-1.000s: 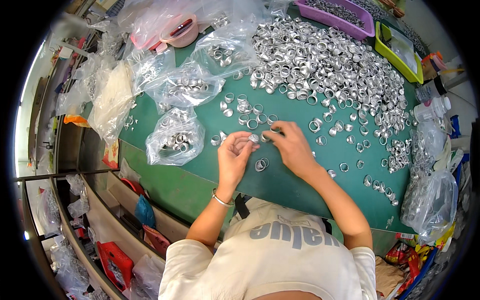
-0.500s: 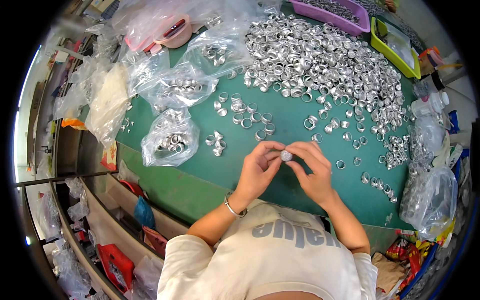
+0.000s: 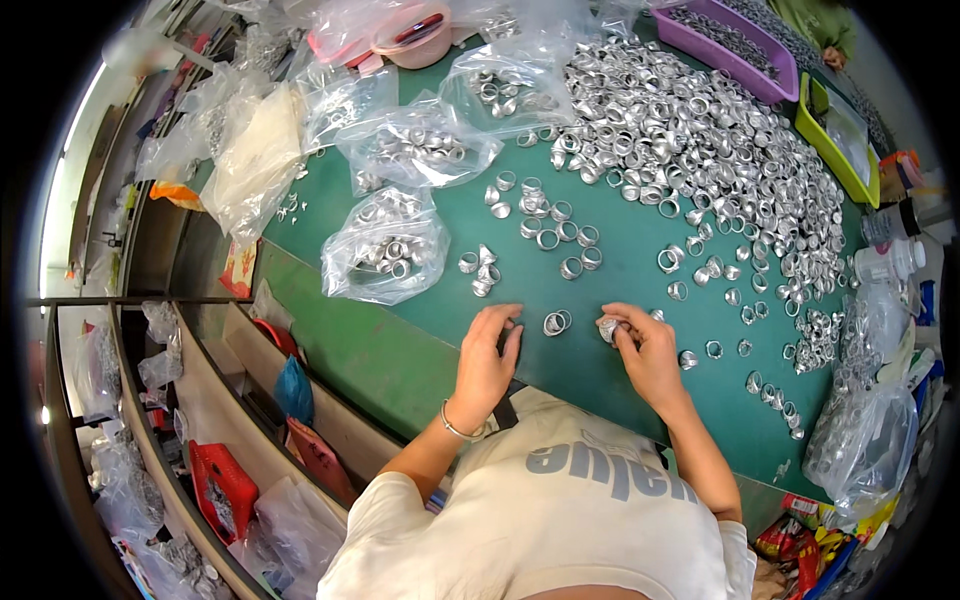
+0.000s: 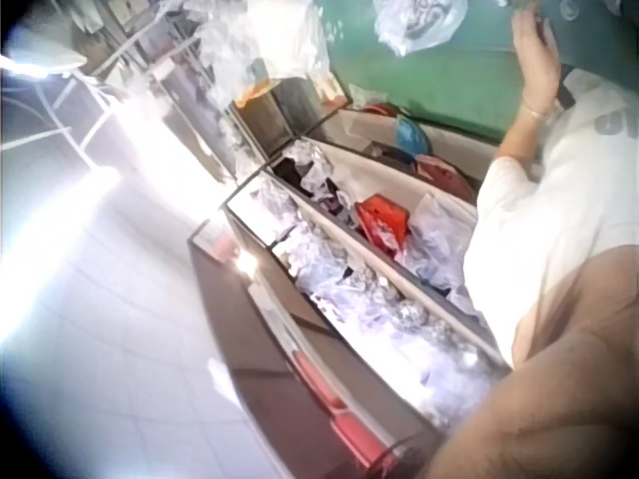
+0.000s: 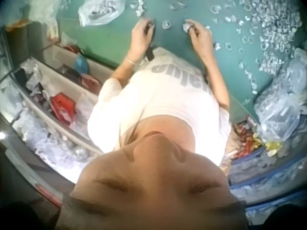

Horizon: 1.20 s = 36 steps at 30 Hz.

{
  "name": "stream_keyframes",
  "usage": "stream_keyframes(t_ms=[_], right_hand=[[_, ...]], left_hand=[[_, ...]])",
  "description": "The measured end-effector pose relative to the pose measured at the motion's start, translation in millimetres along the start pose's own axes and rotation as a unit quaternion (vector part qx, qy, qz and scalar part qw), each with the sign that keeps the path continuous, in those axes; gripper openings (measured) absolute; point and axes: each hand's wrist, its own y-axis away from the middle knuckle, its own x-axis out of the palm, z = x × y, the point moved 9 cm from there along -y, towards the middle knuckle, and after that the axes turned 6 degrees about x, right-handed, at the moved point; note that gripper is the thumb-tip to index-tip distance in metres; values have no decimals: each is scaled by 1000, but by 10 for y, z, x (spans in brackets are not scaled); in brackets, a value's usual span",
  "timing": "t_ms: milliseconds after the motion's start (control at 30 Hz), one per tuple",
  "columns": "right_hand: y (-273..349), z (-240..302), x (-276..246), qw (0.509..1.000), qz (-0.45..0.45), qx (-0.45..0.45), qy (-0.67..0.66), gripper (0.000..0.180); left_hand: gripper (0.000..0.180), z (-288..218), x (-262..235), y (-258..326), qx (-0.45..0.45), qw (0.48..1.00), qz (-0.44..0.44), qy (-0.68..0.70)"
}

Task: The person sorts and stacks small silver metal ring-like components on a green table by hand, occasionally grouping them together.

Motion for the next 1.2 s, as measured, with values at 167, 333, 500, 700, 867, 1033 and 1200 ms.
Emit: stream_keyframes(t_ms=[167,333,500,700,867,1033,1200], right_hand=[[-185,185,61,998,-10,-36,46,20],[-348,463,249,990,5,-129,52,20],[-492,706,812,943,64,-287,157,19],[-655,622,1195,922,128,-289,223,24],[-663,654,859,961,98,-234,113,26],[-413,618,8,986,28,-133,100,19],[170,137,-1061,967,-124,46,219,22]], left_hand=[[33,54,-85,49,-6,1000,-22,-4],[40,68,-65,86,-20,999,-25,10],[67,145,-329,105,-6,984,-141,-112],[82,101,-343,-47,19,985,-125,-120],[70,-6,-129,-294,78,981,-58,-167],[34,92,-7,-407,117,970,-64,-204],[37,38,-33,-405,100,967,-97,-215]])
